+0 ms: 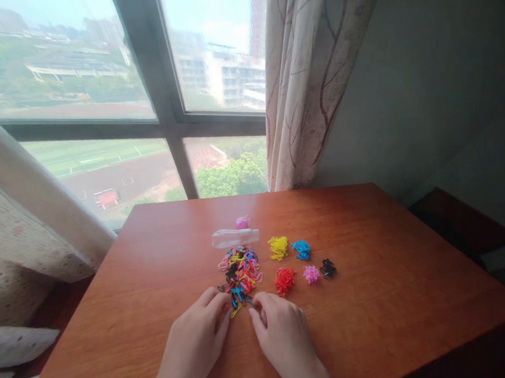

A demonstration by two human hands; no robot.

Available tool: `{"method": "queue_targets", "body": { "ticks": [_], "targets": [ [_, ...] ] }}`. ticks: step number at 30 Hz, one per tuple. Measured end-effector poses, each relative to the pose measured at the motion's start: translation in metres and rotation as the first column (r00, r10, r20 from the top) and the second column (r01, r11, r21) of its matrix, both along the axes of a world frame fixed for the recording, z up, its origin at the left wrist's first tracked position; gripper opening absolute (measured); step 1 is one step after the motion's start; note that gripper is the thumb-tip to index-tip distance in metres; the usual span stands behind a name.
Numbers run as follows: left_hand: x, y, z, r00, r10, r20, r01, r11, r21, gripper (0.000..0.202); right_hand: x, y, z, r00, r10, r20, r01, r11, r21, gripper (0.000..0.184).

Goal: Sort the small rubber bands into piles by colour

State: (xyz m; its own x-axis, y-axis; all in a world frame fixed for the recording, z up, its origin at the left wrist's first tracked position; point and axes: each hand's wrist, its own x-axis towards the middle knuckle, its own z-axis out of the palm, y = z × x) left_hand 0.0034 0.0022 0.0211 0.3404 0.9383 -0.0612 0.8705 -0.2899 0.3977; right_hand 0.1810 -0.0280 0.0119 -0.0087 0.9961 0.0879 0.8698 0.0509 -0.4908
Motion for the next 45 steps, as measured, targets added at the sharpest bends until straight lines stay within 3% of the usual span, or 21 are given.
{"method": "queue_targets", "body": {
  "ticks": [7,14,19,25,31,37,41,45],
  "targets": [
    [0.002,0.003,-0.001,1.000,-0.017,-0.006,0.017,1.000,0.000,0.022,0.007,-0.002,-0.005,0.999,-0.019,-0.033,0.021,0.996,0.086,0.015],
    [0.002,0.005,-0.001,1.000,-0.017,0.002,0.017,1.000,0.021,0.024,0.068,0.020,0.008,0.987,-0.159,-0.005,0.157,0.967,0.198,0.015],
    [0.002,0.007,0.001,1.000,-0.015,-0.002,0.015,1.000,-0.001,0.025,0.112,0.055,0.020,0.949,-0.233,0.213,0.212,0.971,0.113,0.013],
    [0.003,0.009,0.000,1.000,-0.001,-0.011,0.001,1.000,-0.013,0.023,0.123,0.071,0.023,0.934,-0.212,0.288,0.206,0.977,0.054,0.014],
    [0.002,0.008,-0.003,1.000,-0.018,-0.006,0.018,1.000,-0.004,0.023,0.101,0.055,0.025,0.956,-0.212,0.202,0.198,0.976,0.089,0.010],
    [0.000,0.004,-0.001,0.999,-0.029,0.027,0.029,0.999,-0.017,0.022,0.036,0.033,0.026,0.995,0.098,0.022,-0.099,0.994,0.036,0.013],
    [-0.003,0.000,0.001,0.998,-0.038,0.052,0.040,0.999,-0.030,0.025,0.001,0.035,0.026,0.978,0.210,0.015,-0.210,0.977,-0.025,0.011],
    [-0.006,-0.002,0.003,0.995,-0.021,0.095,0.025,0.999,-0.038,0.024,-0.012,0.041,0.023,0.965,0.250,0.075,-0.247,0.968,-0.043,0.012]
  ]
}}
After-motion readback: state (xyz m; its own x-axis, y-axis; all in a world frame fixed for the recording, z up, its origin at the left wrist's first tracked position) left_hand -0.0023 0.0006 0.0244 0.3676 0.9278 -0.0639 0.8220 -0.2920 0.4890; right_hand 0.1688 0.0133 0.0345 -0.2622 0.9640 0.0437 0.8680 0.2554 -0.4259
